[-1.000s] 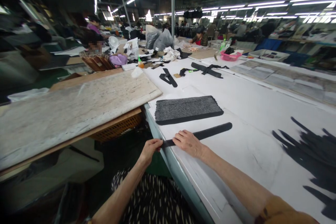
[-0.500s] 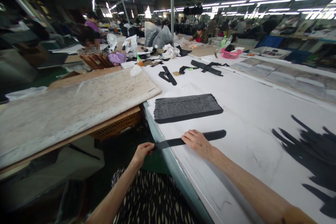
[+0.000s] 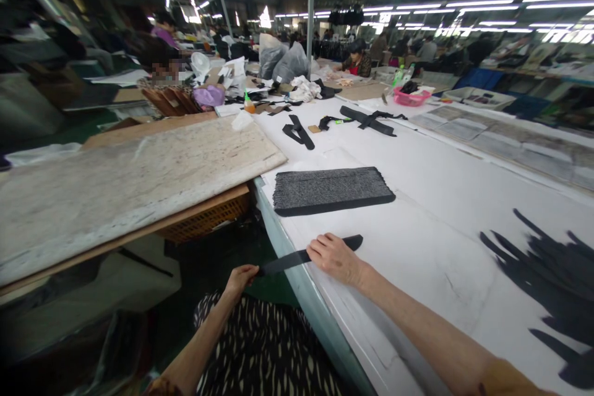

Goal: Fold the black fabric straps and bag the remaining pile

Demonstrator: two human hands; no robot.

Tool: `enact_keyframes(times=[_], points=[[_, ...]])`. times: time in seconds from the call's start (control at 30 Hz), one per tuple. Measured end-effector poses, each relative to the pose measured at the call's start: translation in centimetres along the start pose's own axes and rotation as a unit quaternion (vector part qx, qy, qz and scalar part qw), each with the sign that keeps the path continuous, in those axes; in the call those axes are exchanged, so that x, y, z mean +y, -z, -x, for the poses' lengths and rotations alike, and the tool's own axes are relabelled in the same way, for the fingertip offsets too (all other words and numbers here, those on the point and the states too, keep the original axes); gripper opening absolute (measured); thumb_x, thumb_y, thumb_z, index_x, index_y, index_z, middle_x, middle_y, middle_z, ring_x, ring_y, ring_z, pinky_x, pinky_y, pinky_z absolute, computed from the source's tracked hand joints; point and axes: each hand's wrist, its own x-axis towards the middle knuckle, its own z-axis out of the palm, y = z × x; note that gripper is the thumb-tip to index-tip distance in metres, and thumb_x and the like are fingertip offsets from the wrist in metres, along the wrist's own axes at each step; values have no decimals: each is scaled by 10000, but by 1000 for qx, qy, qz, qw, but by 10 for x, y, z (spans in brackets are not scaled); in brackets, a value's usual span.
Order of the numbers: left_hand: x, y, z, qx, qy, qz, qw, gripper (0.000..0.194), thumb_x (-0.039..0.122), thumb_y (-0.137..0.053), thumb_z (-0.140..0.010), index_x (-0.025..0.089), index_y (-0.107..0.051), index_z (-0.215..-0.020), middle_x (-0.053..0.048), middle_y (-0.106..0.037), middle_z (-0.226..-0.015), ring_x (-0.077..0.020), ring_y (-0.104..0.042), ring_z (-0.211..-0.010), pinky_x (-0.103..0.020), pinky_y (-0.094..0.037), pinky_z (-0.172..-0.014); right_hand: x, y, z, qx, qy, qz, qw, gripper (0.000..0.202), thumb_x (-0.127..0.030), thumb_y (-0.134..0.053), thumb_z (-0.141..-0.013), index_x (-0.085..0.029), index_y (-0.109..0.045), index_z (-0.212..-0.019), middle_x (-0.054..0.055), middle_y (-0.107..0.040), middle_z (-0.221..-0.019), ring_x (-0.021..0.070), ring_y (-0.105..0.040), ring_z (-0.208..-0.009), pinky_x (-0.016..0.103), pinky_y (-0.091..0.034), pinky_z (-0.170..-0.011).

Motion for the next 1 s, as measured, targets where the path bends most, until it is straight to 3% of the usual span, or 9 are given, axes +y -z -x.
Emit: enact_keyframes(times=[0.13, 0.23, 0.33, 0.4, 0.43, 0.5, 0.6, 0.73, 1.0], points=[[-13, 9, 2, 30, 48, -28, 998, 260, 354, -680, -622, 163, -541, -513, 56, -439, -394, -92, -409, -383, -233, -342, -431, -8, -3, -16, -2, 21, 13, 1000, 194, -27, -414, -873, -117, -586, -874, 37, -539, -779, 156, -454, -713, 299, -355, -633], [-6, 9, 9, 48, 37, -39, 997, 231, 359, -635, -653, 163, -570, -549, 31, -478, -429, -129, -472, -436, -253, -366, -459, -8, -5, -16, -4, 17, 15, 1000, 177, -27, -429, -867, -116, -582, -874, 34, -535, -779, 155, -451, -712, 297, -346, -630], [22, -5, 25, 23, -31, -26, 999, 263, 408, -625, -645, 166, -670, -740, -21, -635, -645, -183, -584, -666, -264, -428, -593, -6, -4, -14, -8, 19, 18, 1000, 179, -28, -426, -868, -123, -578, -874, 36, -536, -789, 157, -452, -716, 302, -344, -636], [50, -22, 41, -33, -89, -11, 995, 358, 471, -613, -655, 187, -694, -857, -20, -677, -776, -187, -587, -764, -256, -437, -677, -6, -4, -13, -18, 19, 18, 999, 166, -43, -432, -870, -127, -574, -877, 36, -533, -791, 163, -456, -725, 307, -344, -637], [64, -30, 50, -87, -142, -3, 986, 378, 477, -601, -671, 172, -699, -873, -32, -681, -814, -194, -580, -797, -259, -430, -710, -6, -3, -14, -24, 18, 17, 999, 153, -56, -438, -872, -130, -572, -875, 35, -530, -787, 167, -457, -728, 309, -344, -635], [89, -46, 66, -147, -203, -11, 968, 352, 480, -603, -679, 156, -701, -774, -22, -657, -735, -181, -548, -741, -254, -408, -691, -6, -3, -14, -31, 13, 14, 999, 135, -77, -446, -875, -138, -567, -863, 32, -524, -778, 171, -459, -730, 311, -342, -630], [107, -59, 82, -173, -202, -13, 964, 332, 472, -620, -662, 147, -638, -597, 17, -523, -539, -131, -433, -577, -246, -335, -567, -6, -3, -15, -30, 7, 10, 999, 140, -88, -439, -884, -146, -561, -848, 30, -522, -774, 170, -459, -730, 311, -338, -629], [104, -61, 83, -190, -160, 25, 968, 342, 464, -640, -640, 151, -570, -522, 43, -413, -488, -101, -330, -538, -246, -259, -534, -4, -5, -13, -20, 8, -1, 1000, 174, -97, -407, -905, -146, -563, -844, 26, -528, -772, 164, -458, -724, 307, -341, -642], [98, -65, 73, -215, -150, 33, 965, 341, 472, -664, -595, 150, -591, -510, 40, -429, -476, -98, -334, -530, -245, -252, -541, 16, 1, 22, 22, -32, -35, 999, 211, -64, -385, -906, -118, -588, -902, 51, -576, -803, 160, -488, -755, 291, -374, -670]])
